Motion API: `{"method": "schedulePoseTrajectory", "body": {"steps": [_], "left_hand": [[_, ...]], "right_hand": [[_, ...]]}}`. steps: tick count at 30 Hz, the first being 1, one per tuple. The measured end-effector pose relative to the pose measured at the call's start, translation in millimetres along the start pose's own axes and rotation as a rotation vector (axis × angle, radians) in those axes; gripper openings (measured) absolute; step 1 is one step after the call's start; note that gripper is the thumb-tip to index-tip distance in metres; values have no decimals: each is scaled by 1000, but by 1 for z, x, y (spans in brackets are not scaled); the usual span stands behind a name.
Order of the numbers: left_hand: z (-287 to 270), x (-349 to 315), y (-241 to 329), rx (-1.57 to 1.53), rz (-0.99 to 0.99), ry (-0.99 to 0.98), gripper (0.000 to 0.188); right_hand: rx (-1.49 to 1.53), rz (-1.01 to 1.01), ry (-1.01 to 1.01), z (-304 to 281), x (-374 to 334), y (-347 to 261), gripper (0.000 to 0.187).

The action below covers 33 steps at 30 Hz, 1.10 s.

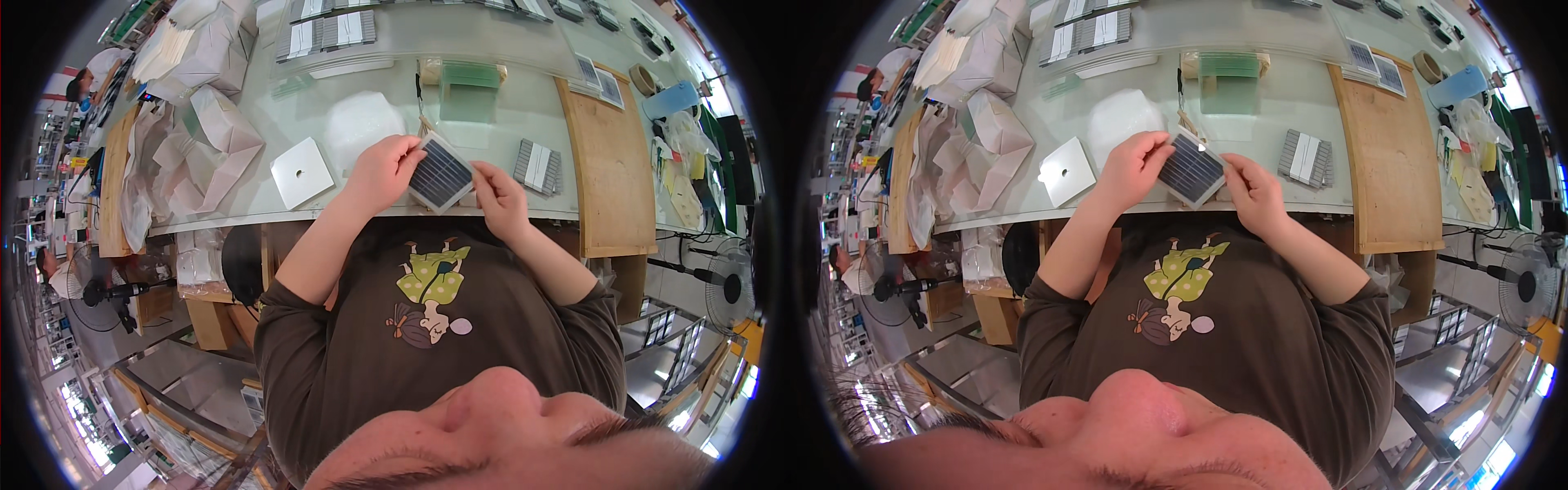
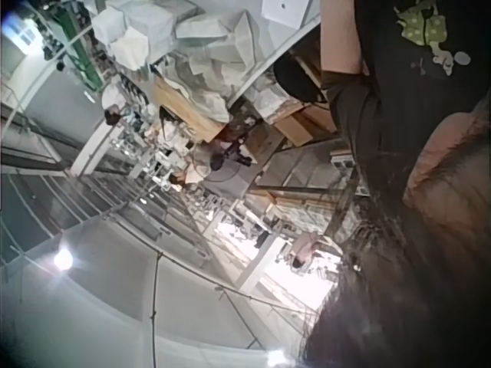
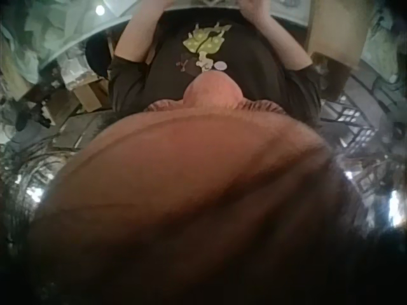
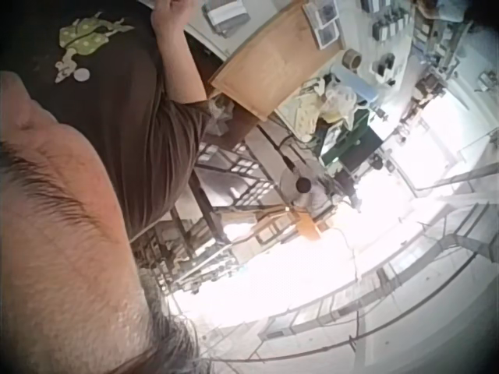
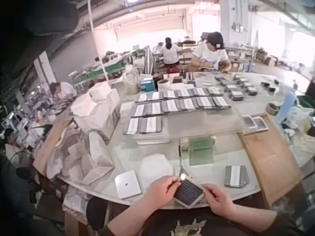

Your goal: The person repeatedly assembles small solar panel units by placing a protective film onto a fixture, layering a solar cell and a square frame over it, and stacking the assembled units onto a tray.

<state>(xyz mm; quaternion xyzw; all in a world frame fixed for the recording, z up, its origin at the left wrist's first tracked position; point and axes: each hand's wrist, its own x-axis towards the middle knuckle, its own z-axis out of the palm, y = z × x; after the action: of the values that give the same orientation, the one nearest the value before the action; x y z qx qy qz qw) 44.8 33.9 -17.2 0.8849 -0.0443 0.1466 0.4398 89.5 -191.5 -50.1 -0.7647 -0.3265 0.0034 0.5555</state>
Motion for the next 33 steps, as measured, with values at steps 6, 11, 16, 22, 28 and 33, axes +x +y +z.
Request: {"method": "schedulePoseTrajectory", "body": {"steps": [6, 11, 16, 22, 28, 33], "left_hand": [[29, -5, -24, 187, 24, 65, 13], [27, -11, -28, 326, 173, 231, 13], [12, -49, -28, -78, -323, 262, 20], [19, -74, -13, -860, -992, -165, 24], [29, -80, -15, -997, -997, -137, 23], [29, -78, -13, -941, -1013, -118, 22]], "right_hand": [[189, 419, -79, 10, -21, 20, 35], [263, 580, -98, 2, -18, 10, 39], [352, 552, -41, -4, -15, 26, 39], [413, 618, -47, 2, -4, 23, 39], [472, 688, -40, 4, -1, 22, 36], [514, 731, -24, 4, 4, 20, 30]]}}
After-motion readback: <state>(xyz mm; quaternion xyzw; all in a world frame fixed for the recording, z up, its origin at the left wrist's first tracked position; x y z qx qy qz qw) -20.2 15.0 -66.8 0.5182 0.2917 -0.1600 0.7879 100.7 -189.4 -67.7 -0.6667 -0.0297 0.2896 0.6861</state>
